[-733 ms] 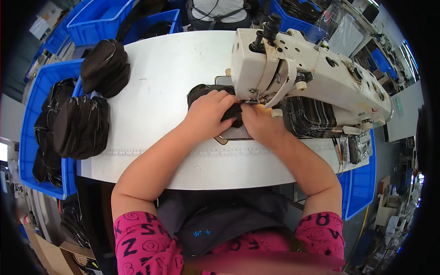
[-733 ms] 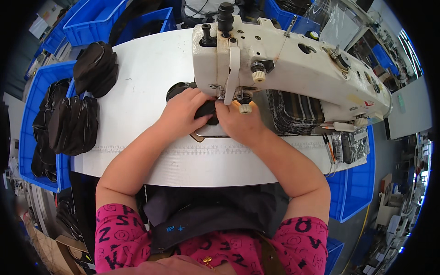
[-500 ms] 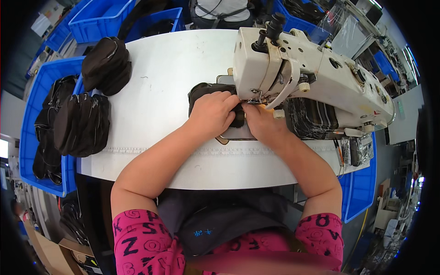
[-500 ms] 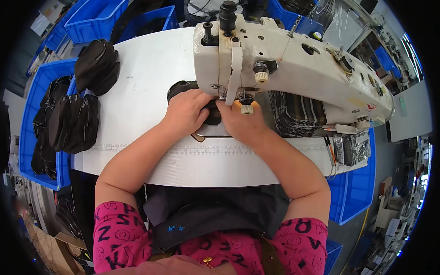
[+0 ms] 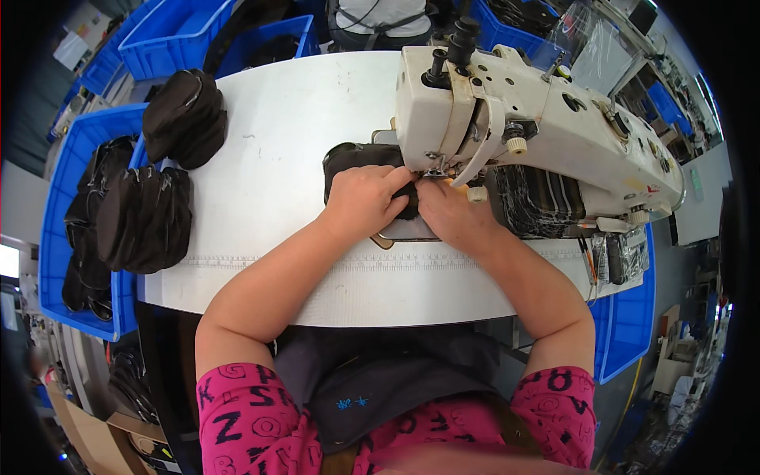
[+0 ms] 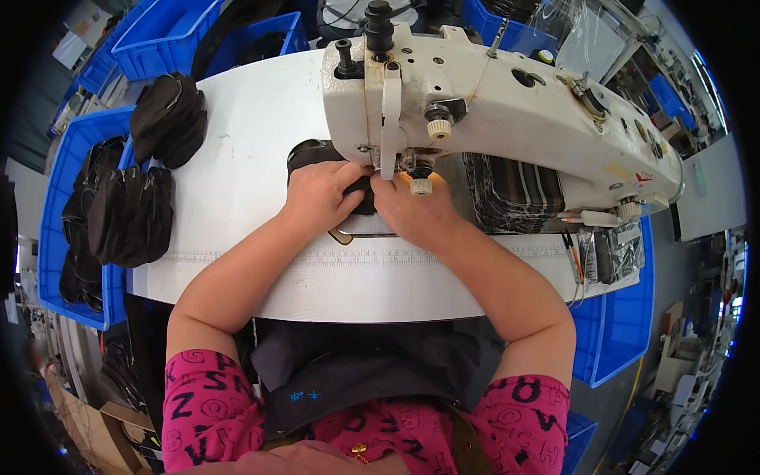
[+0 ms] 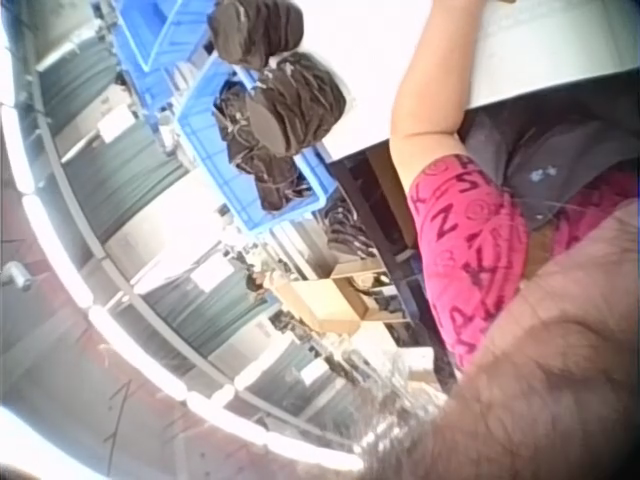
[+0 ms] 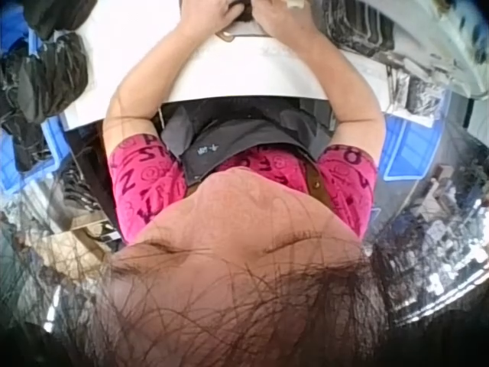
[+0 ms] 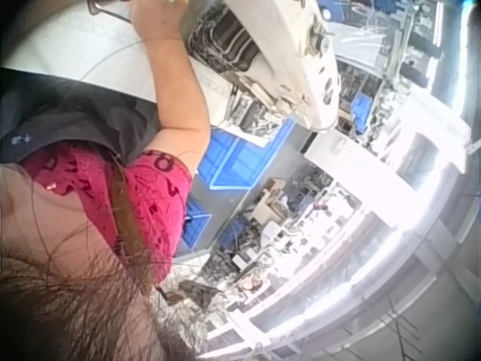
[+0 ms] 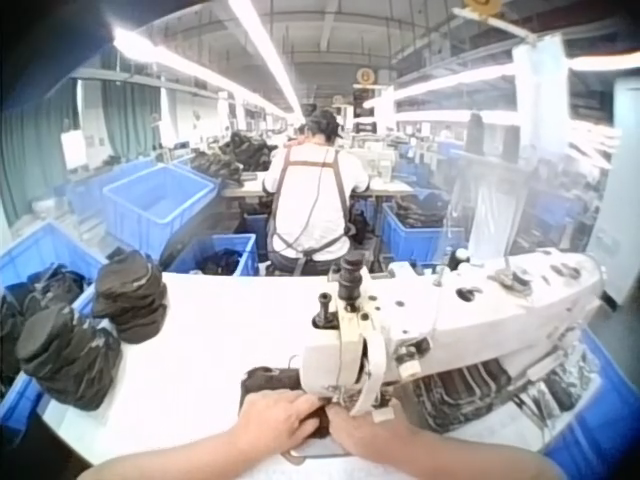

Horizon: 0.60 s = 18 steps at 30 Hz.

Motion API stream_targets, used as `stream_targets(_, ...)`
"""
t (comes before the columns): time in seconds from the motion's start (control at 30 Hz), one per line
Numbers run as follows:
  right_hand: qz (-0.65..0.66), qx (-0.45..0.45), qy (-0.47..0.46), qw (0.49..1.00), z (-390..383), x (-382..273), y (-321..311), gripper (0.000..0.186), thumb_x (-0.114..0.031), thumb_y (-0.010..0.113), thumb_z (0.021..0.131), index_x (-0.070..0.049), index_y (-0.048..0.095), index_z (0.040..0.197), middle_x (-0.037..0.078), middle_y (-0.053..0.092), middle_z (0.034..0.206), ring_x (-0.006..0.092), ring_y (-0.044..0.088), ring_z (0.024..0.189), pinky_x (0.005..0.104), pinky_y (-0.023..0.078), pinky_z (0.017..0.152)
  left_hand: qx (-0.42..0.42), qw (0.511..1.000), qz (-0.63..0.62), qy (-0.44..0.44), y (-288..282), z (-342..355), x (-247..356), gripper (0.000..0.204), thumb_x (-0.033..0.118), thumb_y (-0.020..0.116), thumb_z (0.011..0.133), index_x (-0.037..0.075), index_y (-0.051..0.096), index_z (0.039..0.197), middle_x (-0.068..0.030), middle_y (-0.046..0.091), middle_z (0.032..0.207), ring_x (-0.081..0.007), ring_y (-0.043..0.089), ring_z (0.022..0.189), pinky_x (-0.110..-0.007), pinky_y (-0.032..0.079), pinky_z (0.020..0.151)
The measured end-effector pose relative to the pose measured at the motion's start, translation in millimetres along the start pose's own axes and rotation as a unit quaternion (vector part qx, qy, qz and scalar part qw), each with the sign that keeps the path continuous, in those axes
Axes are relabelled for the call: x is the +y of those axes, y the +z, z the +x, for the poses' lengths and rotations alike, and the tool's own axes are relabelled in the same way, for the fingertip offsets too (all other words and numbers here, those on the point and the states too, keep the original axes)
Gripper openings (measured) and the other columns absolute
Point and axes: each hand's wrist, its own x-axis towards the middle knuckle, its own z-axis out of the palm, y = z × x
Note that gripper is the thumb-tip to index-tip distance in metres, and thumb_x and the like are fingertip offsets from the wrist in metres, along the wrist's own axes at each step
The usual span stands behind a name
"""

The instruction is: Sewing dark fabric pouches using an industrial sewing machine.

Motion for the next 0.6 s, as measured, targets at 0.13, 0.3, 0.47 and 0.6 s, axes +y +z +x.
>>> stream_targets(0.13,0.02,-0.01,0.013,1.0,3.0,-6.9,-3.6,0.019,-0.017,0.078,0.079,-0.011,0.066,0.092,0.002,0.061,0.075,0.0205,0.066,0.065,0.0362,0.054,0.054,-0.008,0.997,-0.069,-0.025,-2.4,0.4,0.8,0.03,0.014,0.073,0.081,0.01,0.07,0.11,-0.0092,0.073,0.091,-0.0314,0.072,0.086,-0.042,0.057,0.074)
stream_targets(0.3,-0.016,-0.027,0.012,0.999,1.6,-7.2,-4.2,0.02,-0.02,0.077,0.079,-0.013,0.065,0.093,0.0,0.06,0.077,0.0188,0.066,0.067,0.0359,0.053,0.054,-0.056,0.99,-0.131,-0.015,-15.9,4.5,-0.2,0.023,0.019,0.068,0.088,0.008,0.068,0.108,-0.012,0.073,0.096,-0.0331,0.07,0.09,-0.042,0.056,0.079)
stream_targets(0.47,-0.073,-0.035,-0.008,0.997,-2.1,-7.1,-6.2,0.016,-0.016,0.075,0.076,-0.014,0.063,0.086,-0.001,0.056,0.079,0.016,0.064,0.069,0.0322,0.05,0.053,-0.143,0.952,-0.26,-0.079,-27.2,7.5,-5.0,0.022,0.017,0.066,0.099,0.006,0.069,0.117,-0.0127,0.066,0.115,-0.0329,0.064,0.105,-0.04,0.053,0.091)
stream_targets(0.6,-0.036,-0.031,-0.013,0.999,-0.5,-4.5,-12.4,0.015,-0.016,0.075,0.076,-0.013,0.064,0.086,-0.001,0.056,0.078,0.0162,0.064,0.07,0.0333,0.05,0.052,-0.103,0.98,-0.172,-0.009,-25.7,8.3,-5.5,0.018,0.013,0.07,0.097,0.007,0.071,0.114,-0.0112,0.065,0.117,-0.0323,0.064,0.107,-0.04,0.053,0.093)
